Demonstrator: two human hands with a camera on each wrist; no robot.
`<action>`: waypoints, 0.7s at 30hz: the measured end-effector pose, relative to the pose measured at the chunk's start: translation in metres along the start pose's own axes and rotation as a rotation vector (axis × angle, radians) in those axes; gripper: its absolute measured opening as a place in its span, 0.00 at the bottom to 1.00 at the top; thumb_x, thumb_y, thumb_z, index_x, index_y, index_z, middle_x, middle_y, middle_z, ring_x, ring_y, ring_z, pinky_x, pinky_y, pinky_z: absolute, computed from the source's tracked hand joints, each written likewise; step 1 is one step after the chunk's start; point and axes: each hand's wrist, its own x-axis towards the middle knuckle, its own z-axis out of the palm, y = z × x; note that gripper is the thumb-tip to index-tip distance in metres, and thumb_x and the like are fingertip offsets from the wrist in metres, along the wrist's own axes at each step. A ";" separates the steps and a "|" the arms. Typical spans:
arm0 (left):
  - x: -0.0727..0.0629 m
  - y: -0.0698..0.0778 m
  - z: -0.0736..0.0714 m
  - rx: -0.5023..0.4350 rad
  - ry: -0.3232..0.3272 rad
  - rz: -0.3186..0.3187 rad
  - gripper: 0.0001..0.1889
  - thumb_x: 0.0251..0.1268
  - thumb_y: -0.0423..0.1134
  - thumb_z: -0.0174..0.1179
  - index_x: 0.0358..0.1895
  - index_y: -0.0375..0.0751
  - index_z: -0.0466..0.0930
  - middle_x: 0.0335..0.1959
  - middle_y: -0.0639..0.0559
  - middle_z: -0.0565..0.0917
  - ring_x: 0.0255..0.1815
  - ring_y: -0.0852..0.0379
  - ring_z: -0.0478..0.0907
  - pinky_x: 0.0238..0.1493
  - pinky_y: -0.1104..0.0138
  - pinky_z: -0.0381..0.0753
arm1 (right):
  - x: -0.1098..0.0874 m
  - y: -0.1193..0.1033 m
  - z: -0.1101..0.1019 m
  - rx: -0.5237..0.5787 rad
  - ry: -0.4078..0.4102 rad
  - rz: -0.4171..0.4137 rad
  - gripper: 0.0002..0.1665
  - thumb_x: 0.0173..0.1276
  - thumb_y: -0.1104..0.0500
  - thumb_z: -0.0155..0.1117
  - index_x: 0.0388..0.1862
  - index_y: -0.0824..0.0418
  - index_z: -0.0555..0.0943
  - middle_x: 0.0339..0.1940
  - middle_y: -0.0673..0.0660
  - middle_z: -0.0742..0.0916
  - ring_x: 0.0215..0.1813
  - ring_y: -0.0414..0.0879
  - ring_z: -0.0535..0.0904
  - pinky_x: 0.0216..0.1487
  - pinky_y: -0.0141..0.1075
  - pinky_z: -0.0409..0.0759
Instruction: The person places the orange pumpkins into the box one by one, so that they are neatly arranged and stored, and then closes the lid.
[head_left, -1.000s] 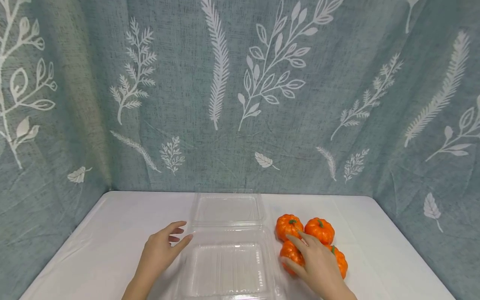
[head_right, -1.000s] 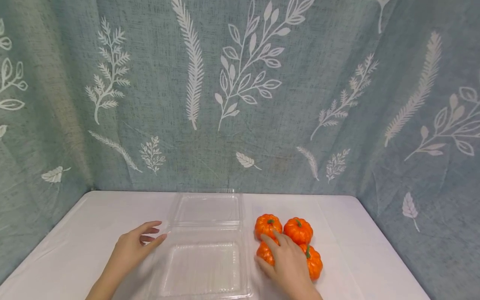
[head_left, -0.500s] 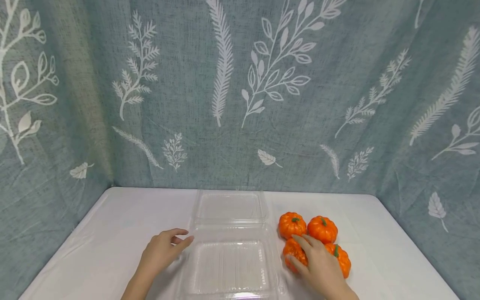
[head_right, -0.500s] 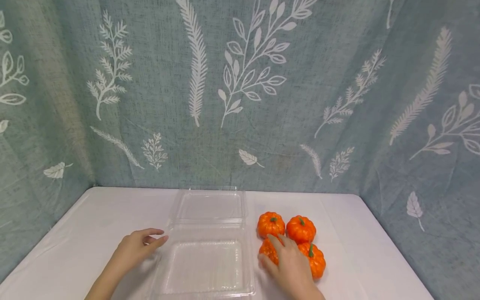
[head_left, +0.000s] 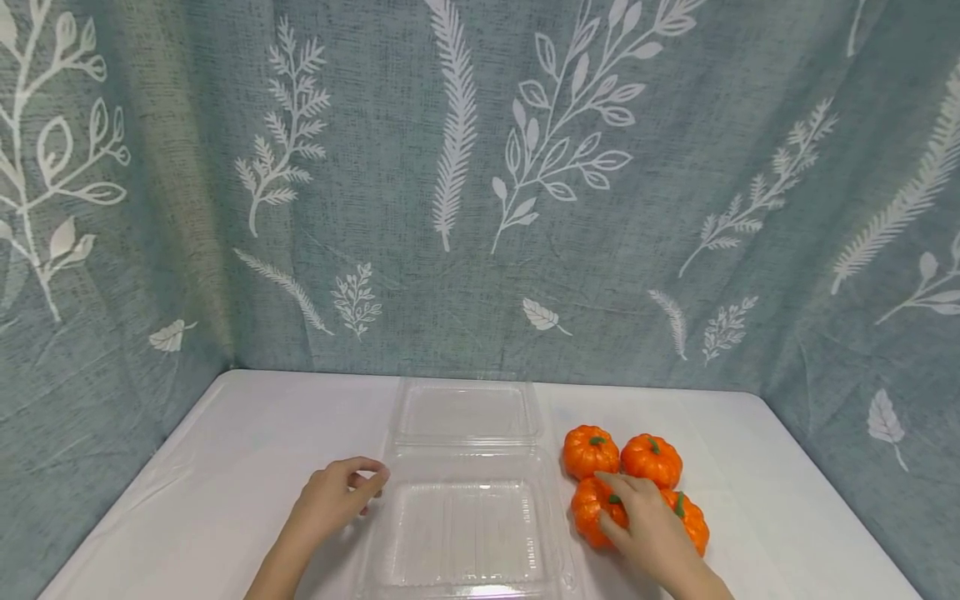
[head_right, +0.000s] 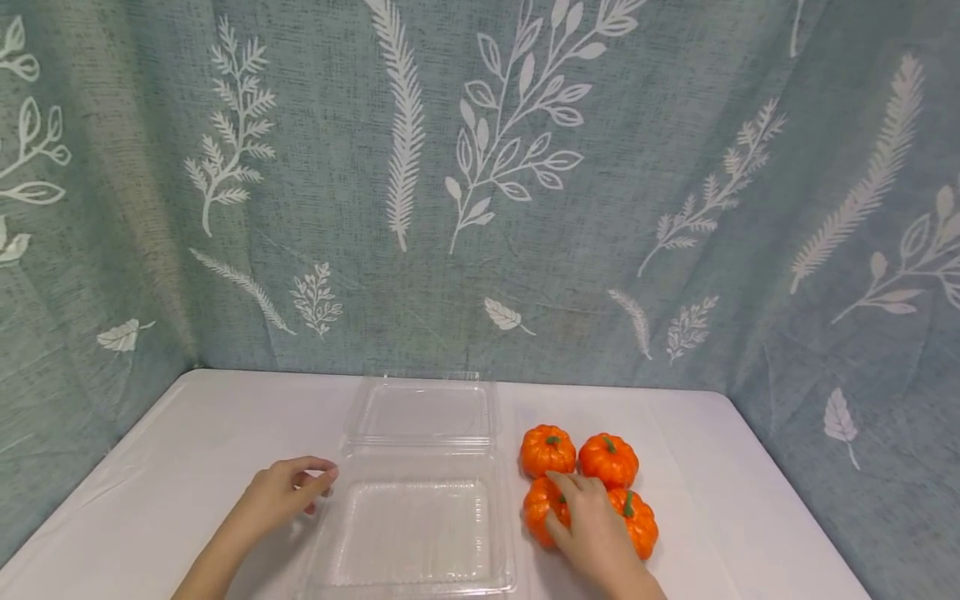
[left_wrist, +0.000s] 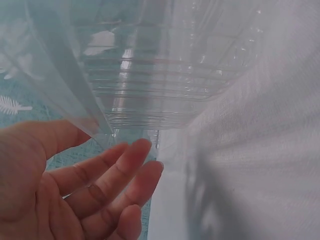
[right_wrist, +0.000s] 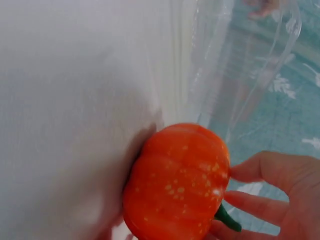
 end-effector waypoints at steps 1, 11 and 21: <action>0.000 0.000 0.000 -0.005 -0.003 -0.001 0.17 0.64 0.44 0.55 0.47 0.34 0.79 0.26 0.52 0.84 0.20 0.59 0.77 0.21 0.66 0.70 | 0.001 0.001 0.000 0.004 -0.004 0.004 0.24 0.56 0.58 0.65 0.53 0.59 0.78 0.53 0.61 0.80 0.55 0.57 0.73 0.51 0.53 0.75; 0.000 -0.004 0.003 -0.046 -0.032 -0.002 0.17 0.64 0.45 0.56 0.47 0.35 0.78 0.28 0.52 0.84 0.22 0.58 0.78 0.23 0.65 0.72 | 0.002 0.005 0.002 0.000 -0.052 0.036 0.26 0.58 0.51 0.66 0.53 0.62 0.77 0.54 0.62 0.79 0.54 0.59 0.76 0.51 0.55 0.74; 0.002 -0.004 0.003 -0.061 -0.030 -0.006 0.17 0.64 0.45 0.56 0.48 0.36 0.79 0.29 0.51 0.85 0.23 0.58 0.78 0.24 0.65 0.72 | 0.005 0.006 -0.001 0.030 -0.105 0.050 0.35 0.57 0.47 0.67 0.57 0.67 0.72 0.55 0.65 0.78 0.57 0.63 0.71 0.54 0.58 0.69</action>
